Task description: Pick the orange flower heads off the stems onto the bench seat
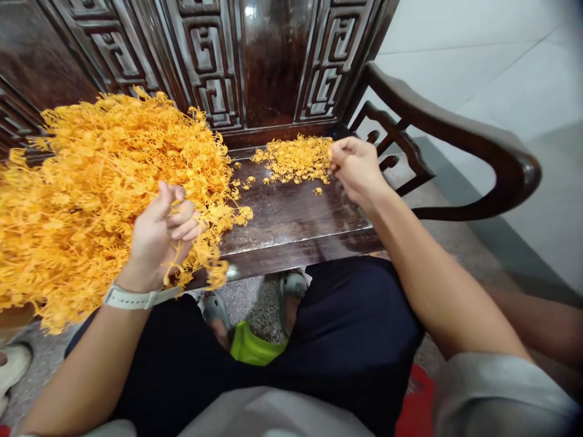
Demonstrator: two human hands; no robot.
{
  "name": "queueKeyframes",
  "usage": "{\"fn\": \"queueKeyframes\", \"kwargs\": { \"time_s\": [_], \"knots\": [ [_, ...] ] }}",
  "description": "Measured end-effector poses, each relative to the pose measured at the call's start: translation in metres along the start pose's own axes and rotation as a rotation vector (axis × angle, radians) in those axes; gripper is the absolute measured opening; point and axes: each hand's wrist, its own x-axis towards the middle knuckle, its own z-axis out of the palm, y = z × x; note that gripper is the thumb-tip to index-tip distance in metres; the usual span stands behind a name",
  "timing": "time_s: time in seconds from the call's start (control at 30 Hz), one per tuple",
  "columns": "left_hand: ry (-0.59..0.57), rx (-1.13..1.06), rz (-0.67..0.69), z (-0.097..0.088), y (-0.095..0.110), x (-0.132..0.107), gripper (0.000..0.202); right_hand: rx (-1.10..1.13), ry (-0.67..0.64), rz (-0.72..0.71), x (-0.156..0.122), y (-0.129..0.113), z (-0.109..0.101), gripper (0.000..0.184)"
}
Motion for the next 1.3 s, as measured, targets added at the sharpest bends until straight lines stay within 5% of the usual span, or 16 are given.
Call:
{"fn": "queueKeyframes", "kwargs": {
  "time_s": [0.07,0.2,0.27,0.33,0.4,0.47,0.53,0.57,0.7,0.93,1.07,1.17,1.3],
  "knots": [
    [-0.013,-0.001,0.005,-0.009,0.008,0.002,0.050,-0.118,-0.283,0.067,-0.008,-0.005,-0.011,0.017],
    [-0.014,-0.040,-0.052,-0.011,0.011,0.007,0.053,-0.216,-1.113,0.183,-0.046,-0.034,-0.003,0.026],
    [-0.021,-0.038,-0.068,-0.006,0.009,0.009,0.054,-0.193,-1.375,0.175,-0.059,-0.049,0.006,0.024],
    [-0.046,-0.013,-0.082,-0.001,0.006,0.010,0.054,-0.109,-1.494,0.135,-0.060,-0.056,0.011,0.019],
    [-0.072,0.017,-0.098,0.003,0.002,0.010,0.054,0.134,-1.286,0.075,-0.052,-0.056,0.013,0.018],
    [-0.081,0.034,-0.113,0.003,-0.001,0.011,0.052,0.400,-0.809,0.090,-0.041,-0.051,0.016,0.022],
    [-0.079,0.031,-0.123,0.003,-0.003,0.012,0.052,0.522,-0.406,0.215,-0.034,-0.045,0.022,0.025],
    [-0.079,0.026,-0.128,0.003,-0.004,0.013,0.052,0.528,-0.320,0.317,-0.034,-0.043,0.027,0.023],
    [-0.118,-0.003,-0.125,0.005,-0.006,0.013,0.056,0.450,-0.445,0.516,-0.050,-0.037,0.051,0.015],
    [-0.144,-0.089,-0.194,0.017,-0.011,0.005,0.058,0.150,-0.754,0.024,-0.076,-0.041,0.071,0.034],
    [-0.150,-0.093,-0.230,0.019,-0.016,0.001,0.055,0.098,-0.993,-0.066,-0.088,-0.040,0.077,0.039],
    [-0.186,-0.079,-0.242,0.018,-0.019,-0.001,0.053,0.143,-0.982,-0.093,-0.094,-0.037,0.084,0.035],
    [-0.177,-0.095,-0.280,0.017,-0.019,-0.003,0.050,0.216,-0.780,-0.169,-0.086,-0.034,0.085,0.040]
  ]
}}
